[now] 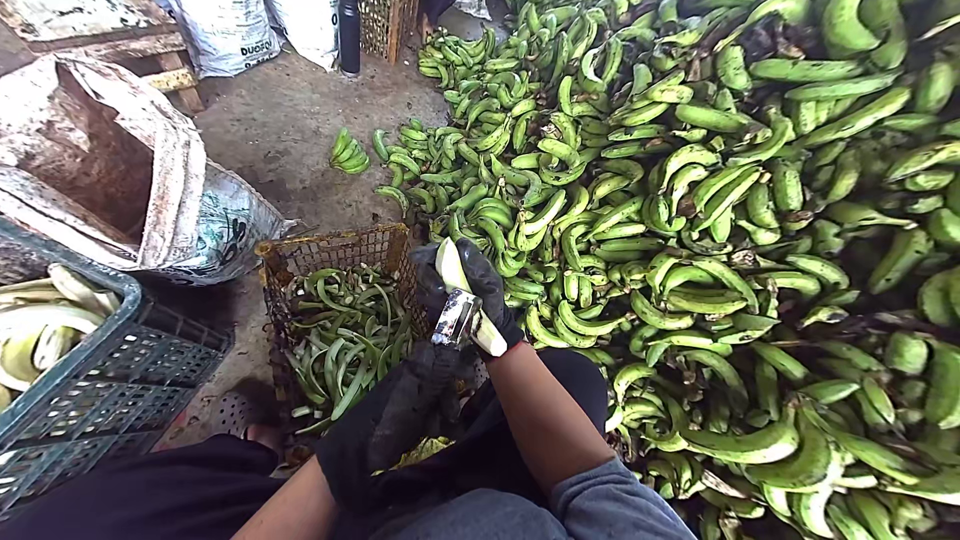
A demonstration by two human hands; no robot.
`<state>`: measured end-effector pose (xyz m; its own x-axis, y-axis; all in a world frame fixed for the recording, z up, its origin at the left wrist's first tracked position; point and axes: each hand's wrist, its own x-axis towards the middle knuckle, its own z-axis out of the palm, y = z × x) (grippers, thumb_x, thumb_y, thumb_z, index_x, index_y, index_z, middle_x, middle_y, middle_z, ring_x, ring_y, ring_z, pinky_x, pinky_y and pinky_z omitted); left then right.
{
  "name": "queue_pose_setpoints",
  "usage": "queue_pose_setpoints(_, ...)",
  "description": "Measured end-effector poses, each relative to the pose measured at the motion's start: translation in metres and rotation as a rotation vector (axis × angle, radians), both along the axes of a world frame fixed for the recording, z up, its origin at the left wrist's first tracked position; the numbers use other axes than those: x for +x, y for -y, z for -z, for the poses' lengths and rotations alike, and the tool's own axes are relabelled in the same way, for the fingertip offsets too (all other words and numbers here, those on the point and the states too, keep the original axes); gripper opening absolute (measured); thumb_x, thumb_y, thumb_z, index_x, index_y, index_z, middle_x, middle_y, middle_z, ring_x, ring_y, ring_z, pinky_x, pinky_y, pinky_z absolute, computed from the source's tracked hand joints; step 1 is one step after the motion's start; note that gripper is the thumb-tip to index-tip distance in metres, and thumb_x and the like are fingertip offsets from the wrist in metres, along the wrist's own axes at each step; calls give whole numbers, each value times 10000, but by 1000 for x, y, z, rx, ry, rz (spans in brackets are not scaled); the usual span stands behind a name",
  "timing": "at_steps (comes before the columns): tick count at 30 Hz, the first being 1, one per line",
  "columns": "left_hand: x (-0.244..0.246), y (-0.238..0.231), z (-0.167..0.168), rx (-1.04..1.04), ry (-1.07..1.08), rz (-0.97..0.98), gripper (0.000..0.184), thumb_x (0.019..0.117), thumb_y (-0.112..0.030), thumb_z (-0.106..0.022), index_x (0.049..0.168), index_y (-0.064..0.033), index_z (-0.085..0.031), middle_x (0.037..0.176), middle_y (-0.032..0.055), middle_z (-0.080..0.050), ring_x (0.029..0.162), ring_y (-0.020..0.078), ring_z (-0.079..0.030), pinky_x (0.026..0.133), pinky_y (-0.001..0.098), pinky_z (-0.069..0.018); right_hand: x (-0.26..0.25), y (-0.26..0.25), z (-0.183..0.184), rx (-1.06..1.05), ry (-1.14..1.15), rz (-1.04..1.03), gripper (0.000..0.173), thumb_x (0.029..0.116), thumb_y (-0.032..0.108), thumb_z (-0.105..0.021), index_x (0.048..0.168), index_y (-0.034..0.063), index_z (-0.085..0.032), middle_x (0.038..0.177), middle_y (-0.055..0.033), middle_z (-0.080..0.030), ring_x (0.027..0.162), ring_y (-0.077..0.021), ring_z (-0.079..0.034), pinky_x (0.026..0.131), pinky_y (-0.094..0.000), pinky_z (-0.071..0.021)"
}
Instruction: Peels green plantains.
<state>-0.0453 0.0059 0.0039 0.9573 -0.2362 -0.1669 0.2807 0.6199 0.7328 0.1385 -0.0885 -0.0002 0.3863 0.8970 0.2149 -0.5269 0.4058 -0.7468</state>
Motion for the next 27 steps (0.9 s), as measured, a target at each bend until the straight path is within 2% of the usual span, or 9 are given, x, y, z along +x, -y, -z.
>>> queue_pose_setpoints(4,3,1,-1,45,10,-23,496,1062,-539,-442,1287,-111,-552,815,21,-616,692,153,-652,689,348,-616,2,-9,-2,4,-26,-94,460,996,415,-547,1290,74,-636,867,-18,-670,658,-65,-601,586,-200,-516)
queue_pose_setpoints(6,1,-2,1,120,53,-44,529,1066,-547,-419,1283,-96,-588,846,31,-625,707,146,-633,679,327,-598,2,-5,-3,-62,24,-12,452,1029,421,-472,1297,89,-621,835,-12,-639,614,-53,-578,535,-185,-506)
queue_pose_setpoints(9,-6,-12,-10,214,152,-108,458,1063,-459,-493,1296,-83,-613,810,-12,-640,682,87,-616,625,235,-550,10,-2,-4,-84,39,73,434,997,429,-528,1288,121,-622,845,-15,-652,589,-62,-603,487,-196,-520)
queue_pose_setpoints(11,-8,-26,-16,305,219,-136,506,1038,-507,-520,1308,-86,-600,813,-18,-665,685,90,-642,625,240,-567,19,-3,-6,-33,66,105,443,994,420,-554,1282,94,-638,880,-15,-676,660,-73,-619,560,-213,-532)
queue_pose_setpoints(14,-6,-46,-10,407,152,-245,543,1033,-538,-498,1320,-89,-598,813,-7,-657,701,130,-658,689,311,-602,19,2,-10,-69,57,147,504,983,461,-580,1332,100,-620,862,-43,-686,609,-101,-636,507,-228,-547)
queue_pose_setpoints(18,1,-53,-3,63,-80,-522,545,1106,-494,-243,1220,-103,-605,760,-4,-625,649,116,-625,700,317,-602,15,3,0,-419,154,378,378,1067,437,-406,1345,237,-566,878,21,-641,630,-57,-597,530,-217,-531)
queue_pose_setpoints(20,9,-58,11,-201,-205,-725,577,1099,-544,-244,1111,-102,-615,718,13,-601,591,131,-594,644,332,-589,8,-21,15,-621,226,551,326,1080,399,-402,1268,207,-587,893,36,-641,700,-55,-606,602,-246,-542)
queue_pose_setpoints(22,15,-68,38,-355,-339,-898,548,1094,-551,-289,1027,-94,-584,680,18,-538,562,156,-550,626,367,-570,-5,-52,34,-731,311,601,373,1093,338,-384,1345,146,-581,1058,-14,-655,888,-95,-632,770,-323,-562)
queue_pose_setpoints(27,10,-69,78,-377,-415,-1005,377,1131,-378,-318,1137,-63,-525,802,37,-567,643,148,-578,654,344,-573,-78,-169,1,-600,163,381,365,1095,397,-357,1312,169,-542,1005,-11,-623,837,-107,-618,704,-333,-555)
